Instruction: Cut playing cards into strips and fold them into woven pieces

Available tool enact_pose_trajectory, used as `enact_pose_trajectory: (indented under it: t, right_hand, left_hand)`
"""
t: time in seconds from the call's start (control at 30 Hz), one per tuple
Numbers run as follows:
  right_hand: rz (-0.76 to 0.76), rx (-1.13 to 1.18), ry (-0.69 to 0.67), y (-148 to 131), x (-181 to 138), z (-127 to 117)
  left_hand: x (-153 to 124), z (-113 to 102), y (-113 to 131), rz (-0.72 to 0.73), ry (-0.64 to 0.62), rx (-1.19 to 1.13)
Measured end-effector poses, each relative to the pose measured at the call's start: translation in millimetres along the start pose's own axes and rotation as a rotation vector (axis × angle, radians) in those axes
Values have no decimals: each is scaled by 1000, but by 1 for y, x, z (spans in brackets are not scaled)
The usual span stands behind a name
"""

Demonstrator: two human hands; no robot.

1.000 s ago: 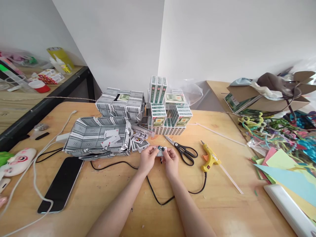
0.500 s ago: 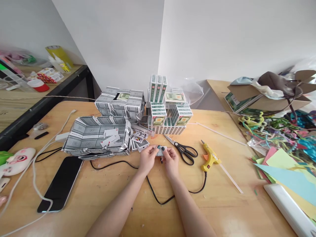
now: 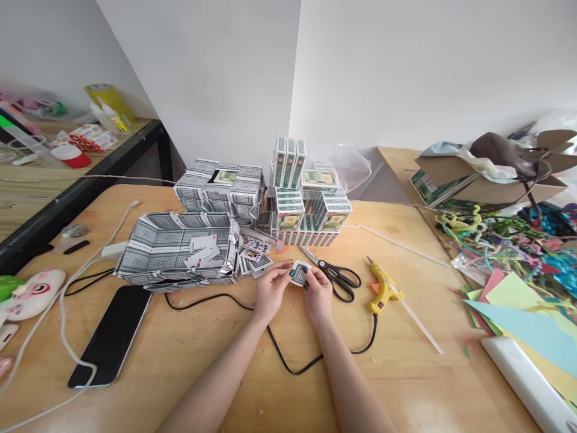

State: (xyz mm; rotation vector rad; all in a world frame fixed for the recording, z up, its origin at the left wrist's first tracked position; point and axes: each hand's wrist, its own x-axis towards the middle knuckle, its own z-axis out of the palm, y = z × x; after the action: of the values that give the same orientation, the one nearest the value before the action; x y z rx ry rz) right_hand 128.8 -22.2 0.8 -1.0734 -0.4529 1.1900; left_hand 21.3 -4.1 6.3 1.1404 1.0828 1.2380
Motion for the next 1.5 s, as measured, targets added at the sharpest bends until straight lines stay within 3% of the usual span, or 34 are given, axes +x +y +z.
enact_pose_trajectory:
  t: [0.1, 0.3, 0.6, 1.33, 1.5]
  right_hand:
    - [-53, -92, 9, 0, 0, -2]
    - [-12, -97, -53, 0, 2, -5]
    - [12, -124, -77, -3, 3, -4]
    - [41, -69, -56, -4, 3, -3]
    - [90, -99, -140, -9, 1, -1]
  left_hand:
    - [0, -3, 2, 13, -36, 76]
    - [1, -4, 7, -92, -149, 139]
    - [1, -7, 6, -75, -215, 160]
    - [-1, -6, 2, -53, -207, 161]
    - [3, -7, 1, -108, -170, 39]
